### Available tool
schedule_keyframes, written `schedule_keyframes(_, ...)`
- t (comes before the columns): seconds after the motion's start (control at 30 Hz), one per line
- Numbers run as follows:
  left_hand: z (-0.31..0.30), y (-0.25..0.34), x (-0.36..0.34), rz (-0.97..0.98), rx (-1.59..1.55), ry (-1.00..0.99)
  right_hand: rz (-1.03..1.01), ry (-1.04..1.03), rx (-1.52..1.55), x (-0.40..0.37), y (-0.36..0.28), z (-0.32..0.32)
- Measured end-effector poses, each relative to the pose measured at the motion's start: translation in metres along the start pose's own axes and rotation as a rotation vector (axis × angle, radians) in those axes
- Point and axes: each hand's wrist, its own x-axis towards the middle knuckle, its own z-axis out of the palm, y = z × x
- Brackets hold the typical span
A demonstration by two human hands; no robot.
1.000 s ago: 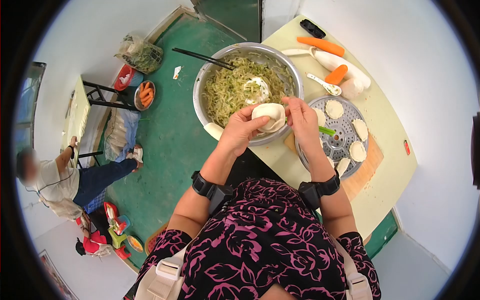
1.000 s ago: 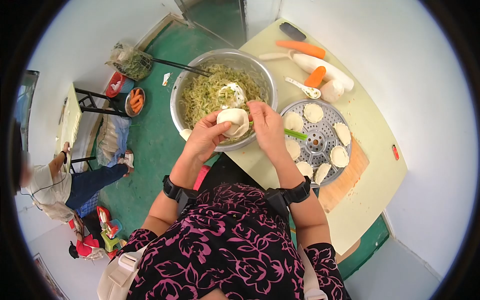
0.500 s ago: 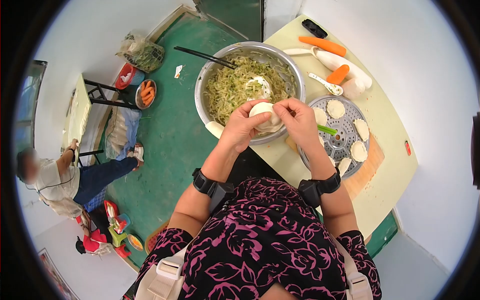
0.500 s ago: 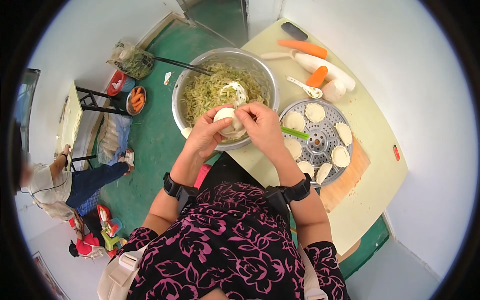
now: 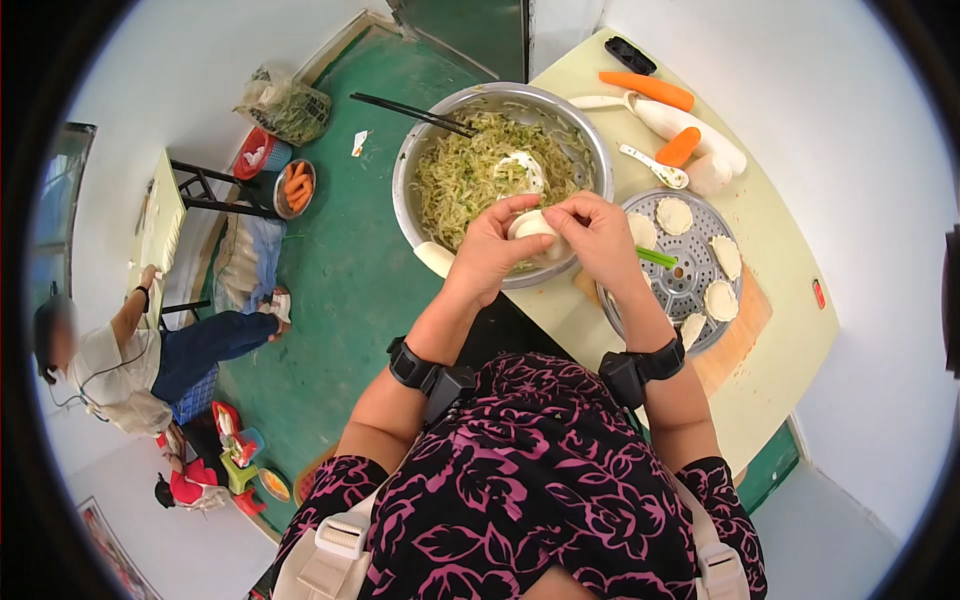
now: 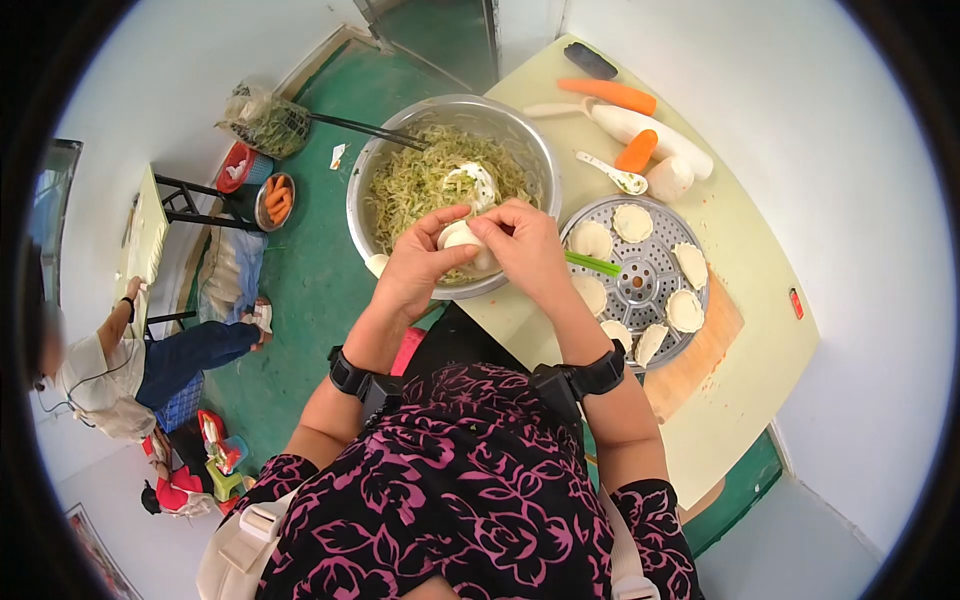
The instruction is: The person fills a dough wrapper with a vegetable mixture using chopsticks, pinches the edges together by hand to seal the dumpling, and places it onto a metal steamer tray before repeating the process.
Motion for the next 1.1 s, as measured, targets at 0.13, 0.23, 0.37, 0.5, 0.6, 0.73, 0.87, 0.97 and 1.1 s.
schedule_keyframes(0.13, -0.003, 0.006, -0.001, -0.115, -0.167, -0.048, 0.291, 0.031, 0.405, -0.001, -0.006, 0.003)
schedule_keyframes(0.23, -0.007, 0.005, 0.004, -0.258, -0.253, -0.075, 0.230, 0.099, 0.364, 0.001, -0.004, 0.008)
schedule_keyframes(0.37, -0.006, 0.000, 0.005, -0.231, -0.146, -0.067, 0.219, -0.040, 0.218, 0.003, 0.004, 0.004)
schedule_keyframes(0.5, -0.006, -0.003, 0.005, -0.244, -0.227, -0.094, 0.270, 0.081, 0.265, 0.004, 0.009, 0.005)
schedule_keyframes(0.6, -0.007, -0.002, 0.007, -0.304, -0.328, -0.053, 0.145, 0.250, 0.284, -0.001, 0.014, 0.004)
schedule_keyframes(0.73, -0.008, -0.005, 0.011, -0.273, -0.484, 0.041, 0.287, 0.150, 0.199, -0.022, 0.027, -0.007)
schedule_keyframes(0.87, -0.001, -0.016, 0.014, -0.199, -0.477, 0.051, 0.366, 0.072, 0.286, -0.035, 0.022, 0.007)
schedule_keyframes(0.97, 0.007, -0.018, 0.011, -0.183, -0.476, 0.062, 0.361, 0.108, 0.322, -0.034, 0.027, 0.015)
schedule_keyframes(1.1, 0.008, -0.020, 0.008, -0.159, -0.456, 0.042, 0.234, 0.192, 0.116, -0.032, 0.033, 0.018)
